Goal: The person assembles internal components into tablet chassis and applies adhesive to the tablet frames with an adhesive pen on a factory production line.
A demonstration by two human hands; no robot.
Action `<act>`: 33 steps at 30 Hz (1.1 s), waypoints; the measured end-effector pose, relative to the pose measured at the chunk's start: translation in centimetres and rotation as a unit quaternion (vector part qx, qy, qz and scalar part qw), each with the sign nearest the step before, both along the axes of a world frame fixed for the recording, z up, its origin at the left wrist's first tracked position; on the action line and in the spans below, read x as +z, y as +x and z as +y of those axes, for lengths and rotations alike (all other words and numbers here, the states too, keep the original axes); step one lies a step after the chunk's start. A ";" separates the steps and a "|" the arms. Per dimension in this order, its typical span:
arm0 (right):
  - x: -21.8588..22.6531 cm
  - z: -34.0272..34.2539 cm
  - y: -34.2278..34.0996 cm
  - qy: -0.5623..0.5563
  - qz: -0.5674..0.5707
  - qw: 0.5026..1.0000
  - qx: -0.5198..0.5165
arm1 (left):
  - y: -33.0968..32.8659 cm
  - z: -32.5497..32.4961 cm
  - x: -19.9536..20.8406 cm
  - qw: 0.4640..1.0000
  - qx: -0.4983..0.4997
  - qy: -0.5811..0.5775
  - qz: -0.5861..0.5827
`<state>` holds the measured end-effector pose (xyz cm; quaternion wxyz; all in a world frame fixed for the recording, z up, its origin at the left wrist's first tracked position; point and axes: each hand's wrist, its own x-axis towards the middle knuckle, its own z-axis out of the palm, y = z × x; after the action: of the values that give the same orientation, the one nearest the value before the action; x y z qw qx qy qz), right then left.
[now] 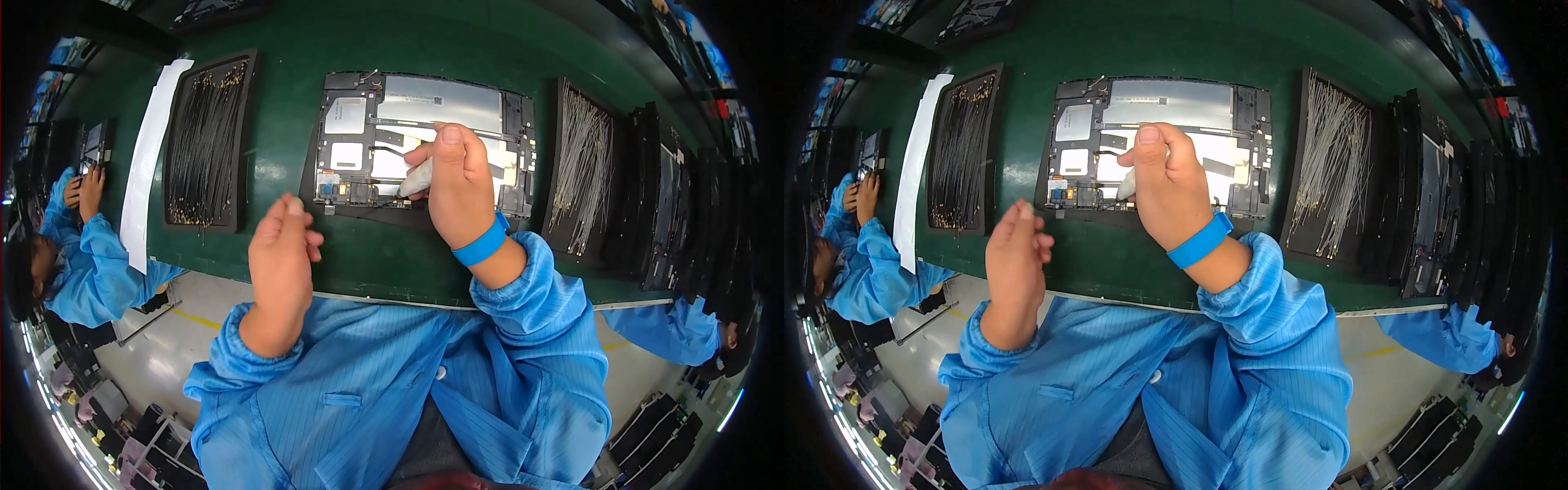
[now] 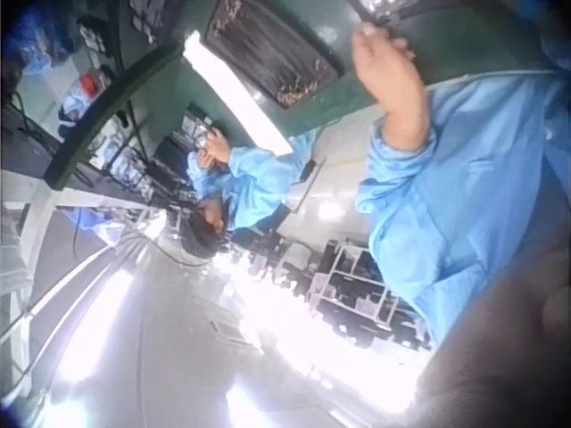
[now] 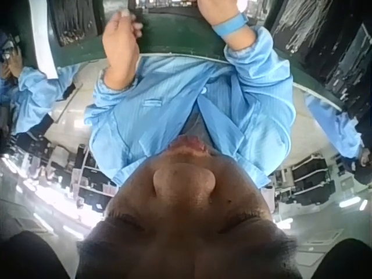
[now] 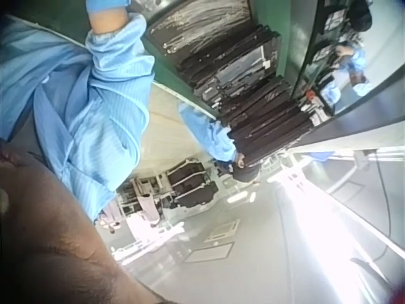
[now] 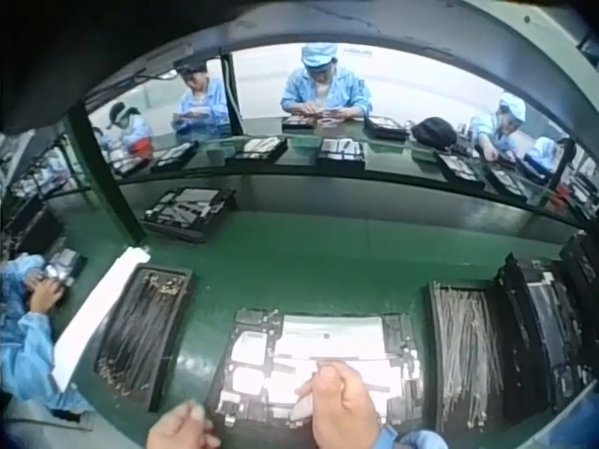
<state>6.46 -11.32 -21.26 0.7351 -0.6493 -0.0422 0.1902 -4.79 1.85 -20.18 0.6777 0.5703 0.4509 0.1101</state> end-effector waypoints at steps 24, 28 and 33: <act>0.0 -4.7 2.4 -0.327 -0.370 0.870 -0.025 | 0.4 0.5 -1.2 0.952 -0.196 -0.218 0.083; 1.3 -15.0 1.7 -0.504 -0.235 0.802 -0.220 | 0.8 0.6 -1.0 0.950 -0.196 -0.230 0.083; 0.1 -16.7 -0.6 -0.588 -0.205 0.770 -0.137 | 1.2 0.6 -1.2 0.947 -0.195 -0.236 0.093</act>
<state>5.89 -28.02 -21.19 0.2020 -0.9772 0.0171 -0.0627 -3.63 2.49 -21.35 0.7561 0.4786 0.4052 -0.1873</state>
